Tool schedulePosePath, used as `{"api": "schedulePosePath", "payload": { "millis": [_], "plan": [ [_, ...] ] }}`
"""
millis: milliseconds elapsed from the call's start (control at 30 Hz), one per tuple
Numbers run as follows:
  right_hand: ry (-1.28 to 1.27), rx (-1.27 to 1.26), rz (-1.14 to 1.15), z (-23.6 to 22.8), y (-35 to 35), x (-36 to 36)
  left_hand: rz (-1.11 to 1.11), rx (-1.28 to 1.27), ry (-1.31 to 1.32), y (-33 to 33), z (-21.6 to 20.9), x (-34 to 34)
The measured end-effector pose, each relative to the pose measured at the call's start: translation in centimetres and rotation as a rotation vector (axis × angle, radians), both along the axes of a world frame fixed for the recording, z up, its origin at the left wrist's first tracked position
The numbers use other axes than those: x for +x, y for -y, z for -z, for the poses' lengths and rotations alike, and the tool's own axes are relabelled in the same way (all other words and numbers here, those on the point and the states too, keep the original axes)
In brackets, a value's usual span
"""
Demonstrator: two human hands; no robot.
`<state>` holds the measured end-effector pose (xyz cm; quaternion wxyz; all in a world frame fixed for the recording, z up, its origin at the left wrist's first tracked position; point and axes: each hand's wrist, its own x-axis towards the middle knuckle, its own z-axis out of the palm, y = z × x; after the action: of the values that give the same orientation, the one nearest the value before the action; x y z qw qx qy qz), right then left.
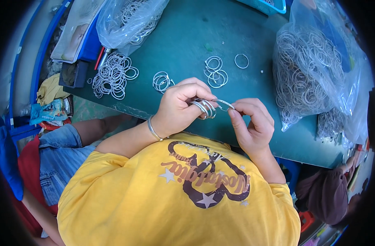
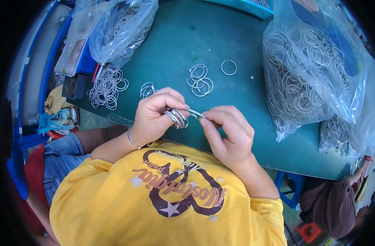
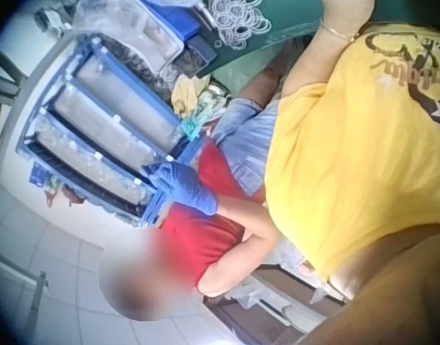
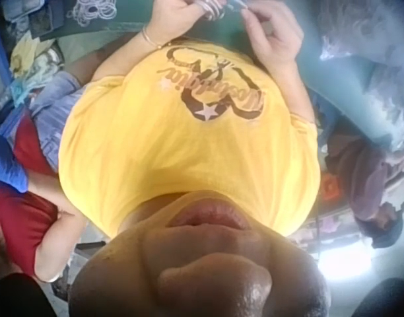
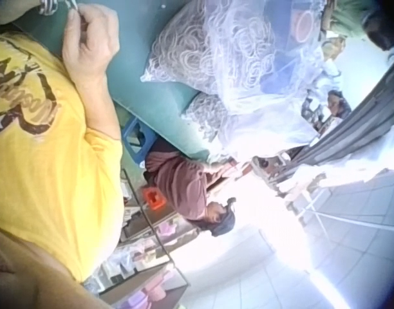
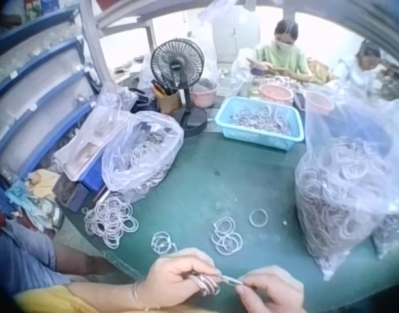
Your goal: The person threads metal rings onto a larger hoop, adds a star-shaped ornament, and then gathers the completed items into a plastic bag.
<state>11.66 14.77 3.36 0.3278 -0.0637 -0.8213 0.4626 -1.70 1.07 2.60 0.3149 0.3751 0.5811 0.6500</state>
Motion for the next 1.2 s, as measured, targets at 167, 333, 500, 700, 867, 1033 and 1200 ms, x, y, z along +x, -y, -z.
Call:
{"api": "schedulePosePath", "payload": {
  "millis": [167, 333, 500, 700, 867, 1033, 1200],
  "plan": [
    [-0.090, 0.129, -0.029, -0.9, -0.3, -1.2, -0.027, -0.011, -0.010, 0.4, -0.9, -0.7],
    [-0.098, 0.201, -0.035, -1.9, -0.1, -2.4, -0.054, -0.131, 0.367, 1.2, -2.3, -1.4],
    [-0.104, 0.365, -0.088, -2.1, -0.2, -3.2, -0.005, -0.202, 0.673, 2.0, -2.5, -3.0],
    [-0.114, 0.330, -0.084, -2.2, 0.6, -4.2, -0.014, -0.088, 0.792, 2.0, -2.4, -3.7],
    [-0.079, 0.147, -0.055, -2.0, 1.2, -4.8, 0.020, -0.074, 0.848, 2.0, -1.9, -4.4],
    [-0.080, 0.144, -0.066, -2.0, 1.3, -5.8, 0.052, -0.069, 0.866, 2.3, -1.4, -5.1],
    [-0.098, 0.179, -0.051, -1.9, 1.5, -6.5, 0.101, -0.064, 0.887, 2.5, -1.0, -5.6]
  ]
}}
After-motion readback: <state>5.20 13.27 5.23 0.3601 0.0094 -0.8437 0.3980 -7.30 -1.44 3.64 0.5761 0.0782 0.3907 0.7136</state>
